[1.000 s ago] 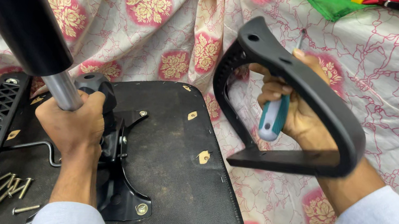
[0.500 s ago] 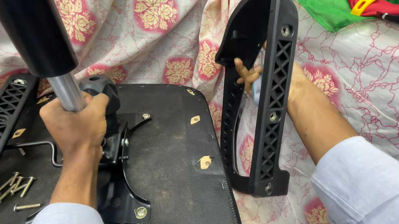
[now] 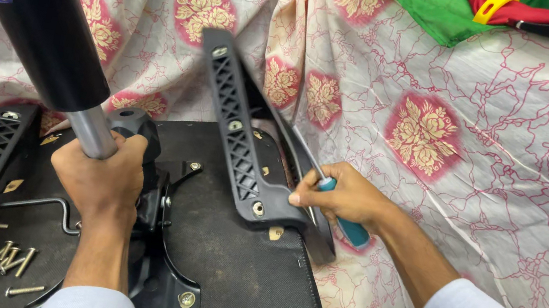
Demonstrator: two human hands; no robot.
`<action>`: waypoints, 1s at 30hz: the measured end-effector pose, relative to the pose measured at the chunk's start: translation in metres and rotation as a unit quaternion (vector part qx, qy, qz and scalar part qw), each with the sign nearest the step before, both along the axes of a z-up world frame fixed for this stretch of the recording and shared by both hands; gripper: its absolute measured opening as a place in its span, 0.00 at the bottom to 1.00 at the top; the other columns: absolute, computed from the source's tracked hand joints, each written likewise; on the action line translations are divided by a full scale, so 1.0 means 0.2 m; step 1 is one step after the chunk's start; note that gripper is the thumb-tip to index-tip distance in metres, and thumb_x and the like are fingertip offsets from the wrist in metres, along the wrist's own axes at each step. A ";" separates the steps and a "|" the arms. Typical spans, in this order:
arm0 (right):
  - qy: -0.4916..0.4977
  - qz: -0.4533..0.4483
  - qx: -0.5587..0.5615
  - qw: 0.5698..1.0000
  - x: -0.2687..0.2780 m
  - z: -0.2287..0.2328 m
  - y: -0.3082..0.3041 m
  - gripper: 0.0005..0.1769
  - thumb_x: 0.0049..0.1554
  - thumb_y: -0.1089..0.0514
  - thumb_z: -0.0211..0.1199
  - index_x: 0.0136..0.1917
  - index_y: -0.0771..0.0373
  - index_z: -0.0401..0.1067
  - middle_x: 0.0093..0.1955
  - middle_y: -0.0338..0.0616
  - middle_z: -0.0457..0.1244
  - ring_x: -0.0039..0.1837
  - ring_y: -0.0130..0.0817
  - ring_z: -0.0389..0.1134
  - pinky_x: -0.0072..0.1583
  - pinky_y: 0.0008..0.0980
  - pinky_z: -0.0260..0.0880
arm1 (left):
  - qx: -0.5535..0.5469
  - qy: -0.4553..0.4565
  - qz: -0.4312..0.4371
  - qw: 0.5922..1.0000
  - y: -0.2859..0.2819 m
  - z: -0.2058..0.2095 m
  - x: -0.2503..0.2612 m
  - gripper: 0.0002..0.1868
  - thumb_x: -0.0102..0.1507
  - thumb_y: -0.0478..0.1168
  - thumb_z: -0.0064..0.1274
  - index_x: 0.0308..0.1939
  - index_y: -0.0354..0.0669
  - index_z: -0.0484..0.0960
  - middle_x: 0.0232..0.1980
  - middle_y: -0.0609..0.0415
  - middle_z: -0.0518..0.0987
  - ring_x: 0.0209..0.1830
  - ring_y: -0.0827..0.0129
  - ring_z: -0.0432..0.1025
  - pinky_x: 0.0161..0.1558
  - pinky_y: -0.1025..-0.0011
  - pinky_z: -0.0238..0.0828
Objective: The person uses a screwdriver to remove screws from a black plastic chair base, detaches a curved support piece, and then reattaches it by aligning holes and tightening screws. The person handles multiple screws and the chair base throughout the process.
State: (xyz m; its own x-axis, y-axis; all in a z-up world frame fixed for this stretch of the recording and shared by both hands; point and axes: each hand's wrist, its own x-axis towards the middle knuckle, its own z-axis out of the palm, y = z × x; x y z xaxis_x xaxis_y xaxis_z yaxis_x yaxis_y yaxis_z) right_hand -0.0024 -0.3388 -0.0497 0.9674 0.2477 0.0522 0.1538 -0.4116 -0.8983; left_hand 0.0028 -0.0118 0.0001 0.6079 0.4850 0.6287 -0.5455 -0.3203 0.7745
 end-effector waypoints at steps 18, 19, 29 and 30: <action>-0.169 -0.108 -0.180 0.963 0.04 -0.07 0.19 0.35 0.35 0.32 0.76 0.47 0.60 0.82 0.39 0.47 0.72 0.43 0.38 0.75 0.49 0.37 0.72 | 0.000 0.075 0.037 0.996 -0.07 -0.05 0.05 0.12 0.51 0.35 0.64 0.22 0.35 0.75 0.22 0.59 0.73 0.21 0.77 0.67 0.26 0.72 0.64; -0.180 -0.116 -0.176 0.961 0.05 -0.05 0.18 0.34 0.36 0.32 0.75 0.47 0.59 0.82 0.38 0.47 0.72 0.42 0.38 0.74 0.49 0.38 0.72 | -0.008 0.074 0.032 0.997 -0.06 -0.04 0.05 0.11 0.51 0.35 0.63 0.21 0.35 0.75 0.22 0.59 0.73 0.21 0.77 0.66 0.26 0.72 0.62; -0.155 -0.093 -0.063 0.981 0.10 0.06 0.10 0.23 0.44 0.40 0.76 0.43 0.60 0.84 0.26 0.33 0.65 0.31 0.20 0.59 0.34 0.28 0.57 | -0.016 0.068 0.036 0.997 -0.01 -0.04 0.05 0.11 0.52 0.32 0.62 0.21 0.37 0.74 0.22 0.62 0.71 0.21 0.81 0.65 0.24 0.75 0.60; -0.142 -0.117 -0.048 0.982 0.10 0.06 0.09 0.22 0.45 0.41 0.76 0.41 0.61 0.84 0.26 0.33 0.64 0.30 0.20 0.58 0.34 0.28 0.56 | -0.011 0.058 0.036 0.998 -0.01 -0.04 0.05 0.11 0.53 0.32 0.63 0.21 0.37 0.74 0.23 0.63 0.72 0.22 0.81 0.65 0.25 0.76 0.60</action>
